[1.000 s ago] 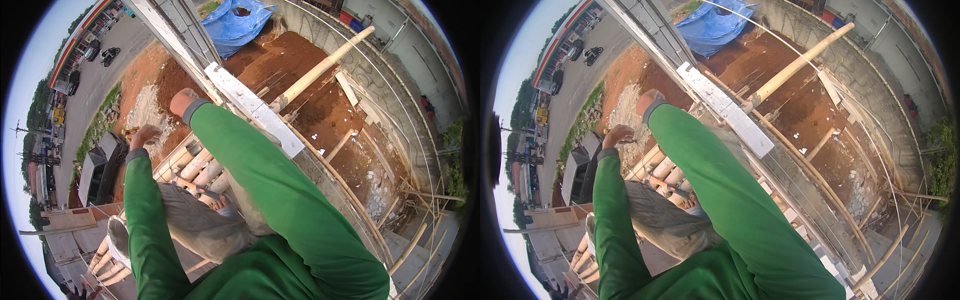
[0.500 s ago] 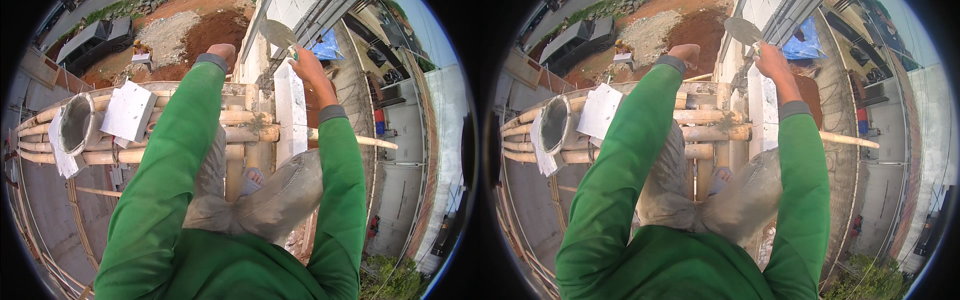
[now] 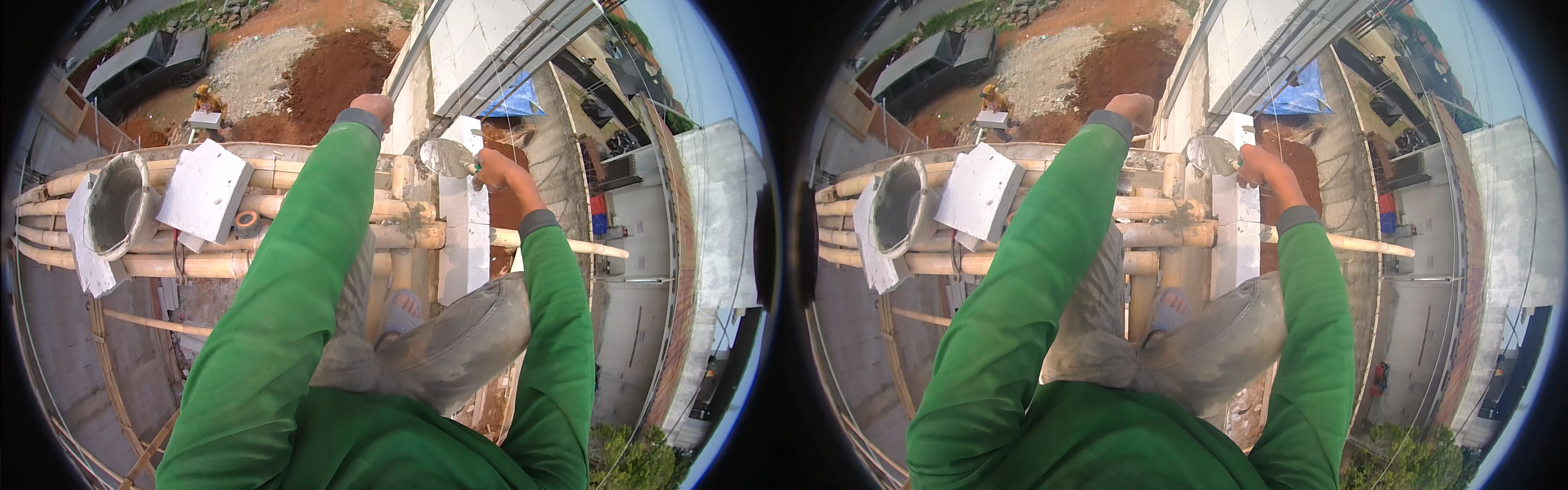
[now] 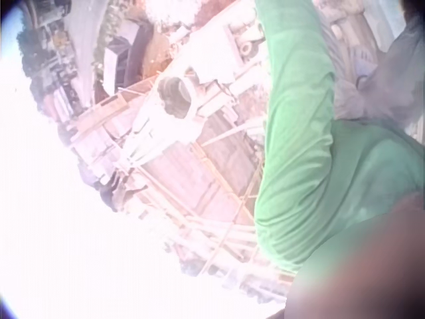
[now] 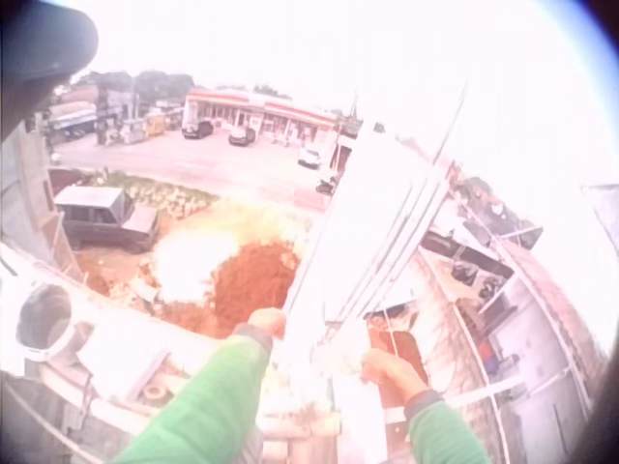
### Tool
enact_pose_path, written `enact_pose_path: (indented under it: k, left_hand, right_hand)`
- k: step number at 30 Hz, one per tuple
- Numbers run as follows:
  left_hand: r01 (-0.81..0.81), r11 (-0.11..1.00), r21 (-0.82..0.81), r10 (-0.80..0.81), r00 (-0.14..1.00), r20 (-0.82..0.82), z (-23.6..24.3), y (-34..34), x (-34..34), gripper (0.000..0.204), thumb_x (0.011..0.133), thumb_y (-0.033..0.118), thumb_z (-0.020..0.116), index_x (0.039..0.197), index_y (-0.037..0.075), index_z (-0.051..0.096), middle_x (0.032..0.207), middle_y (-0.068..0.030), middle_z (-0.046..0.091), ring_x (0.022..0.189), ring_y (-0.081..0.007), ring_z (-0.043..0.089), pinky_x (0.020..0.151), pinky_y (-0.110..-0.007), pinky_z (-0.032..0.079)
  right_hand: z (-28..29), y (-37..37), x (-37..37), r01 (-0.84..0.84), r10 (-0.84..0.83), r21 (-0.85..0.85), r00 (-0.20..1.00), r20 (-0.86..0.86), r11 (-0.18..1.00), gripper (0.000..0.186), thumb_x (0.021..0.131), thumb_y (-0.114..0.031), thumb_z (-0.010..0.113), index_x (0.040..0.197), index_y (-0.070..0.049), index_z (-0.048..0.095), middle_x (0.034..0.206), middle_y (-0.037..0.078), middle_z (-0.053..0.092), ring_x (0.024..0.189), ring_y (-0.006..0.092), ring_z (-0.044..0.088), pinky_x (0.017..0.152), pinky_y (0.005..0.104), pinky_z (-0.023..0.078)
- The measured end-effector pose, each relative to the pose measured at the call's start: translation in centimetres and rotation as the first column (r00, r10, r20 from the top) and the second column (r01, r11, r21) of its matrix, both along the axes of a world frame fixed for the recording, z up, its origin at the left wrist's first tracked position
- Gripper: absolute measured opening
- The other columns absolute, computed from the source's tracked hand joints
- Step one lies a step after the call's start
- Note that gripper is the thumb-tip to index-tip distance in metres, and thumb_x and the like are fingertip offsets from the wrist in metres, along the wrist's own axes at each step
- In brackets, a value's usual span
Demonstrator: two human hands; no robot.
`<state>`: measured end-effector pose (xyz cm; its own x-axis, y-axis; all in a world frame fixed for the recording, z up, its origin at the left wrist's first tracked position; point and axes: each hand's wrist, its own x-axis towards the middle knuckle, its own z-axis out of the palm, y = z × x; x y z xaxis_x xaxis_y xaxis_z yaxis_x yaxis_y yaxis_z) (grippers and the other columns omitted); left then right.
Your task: The person applies cement mortar to white rectangular tiles using a trowel and places them onto a wall section. They repeatedly scoop mortar from a bucket, spread it on tiles, and set the tiles in place on the wall.
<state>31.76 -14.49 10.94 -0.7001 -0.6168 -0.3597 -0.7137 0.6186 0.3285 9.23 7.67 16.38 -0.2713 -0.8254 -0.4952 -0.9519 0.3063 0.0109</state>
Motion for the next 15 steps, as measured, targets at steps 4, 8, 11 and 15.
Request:
enact_pose_path:
  k: [4,8,11,15]
  left_hand:
    - [0.01,1.0,0.006,-0.01,1.0,-0.014,-0.3,-0.3,0.0,0.039,0.083,0.025,0.08,0.114,0.002,0.078,0.112,-0.0196,0.077,0.105,-0.0359,0.075,0.086,-0.046,0.059]
    - [0.011,1.0,-0.019,-0.011,1.0,-0.016,0.3,-0.1,0.2,0.04,0.083,0.026,0.082,0.114,0.002,0.078,0.112,-0.0195,0.077,0.104,-0.0357,0.075,0.086,-0.046,0.059]
    - [0.005,1.0,-0.029,-0.004,1.0,0.014,0.9,0.0,0.5,0.04,0.084,0.028,0.083,0.114,0.002,0.078,0.111,-0.0191,0.077,0.103,-0.0359,0.075,0.085,-0.046,0.059]
    - [-0.007,1.0,-0.022,0.008,0.998,0.065,1.7,0.0,0.9,0.041,0.085,0.031,0.082,0.113,0.002,0.078,0.112,-0.0185,0.077,0.103,-0.0355,0.075,0.085,-0.046,0.059]
  right_hand:
    - [-0.2,0.0,0.7,0.1,-0.127,0.266,0.988,0.085,0.959,0.023,0.08,-0.01,0.076,0.097,0.006,0.077,0.089,0.02,0.077,0.077,0.0309,0.074,0.07,0.0457,0.058]
    - [-0.1,-0.6,0.6,0.156,-0.186,0.228,0.975,0.118,0.961,0.022,0.083,-0.012,0.078,0.094,0.007,0.078,0.09,0.019,0.078,0.077,0.0307,0.074,0.07,0.0456,0.058]
    - [-0.3,-1.0,0.4,0.11,-0.118,0.126,0.992,0.052,0.986,0.026,0.085,-0.016,0.08,0.095,0.008,0.078,0.09,0.018,0.079,0.079,0.0289,0.075,0.07,0.0439,0.058]
    - [-0.3,-1.1,0.7,0.105,-0.116,0.158,0.991,0.062,0.982,0.027,0.088,-0.018,0.08,0.094,0.007,0.077,0.088,0.017,0.079,0.08,0.0259,0.076,0.071,0.0424,0.058]
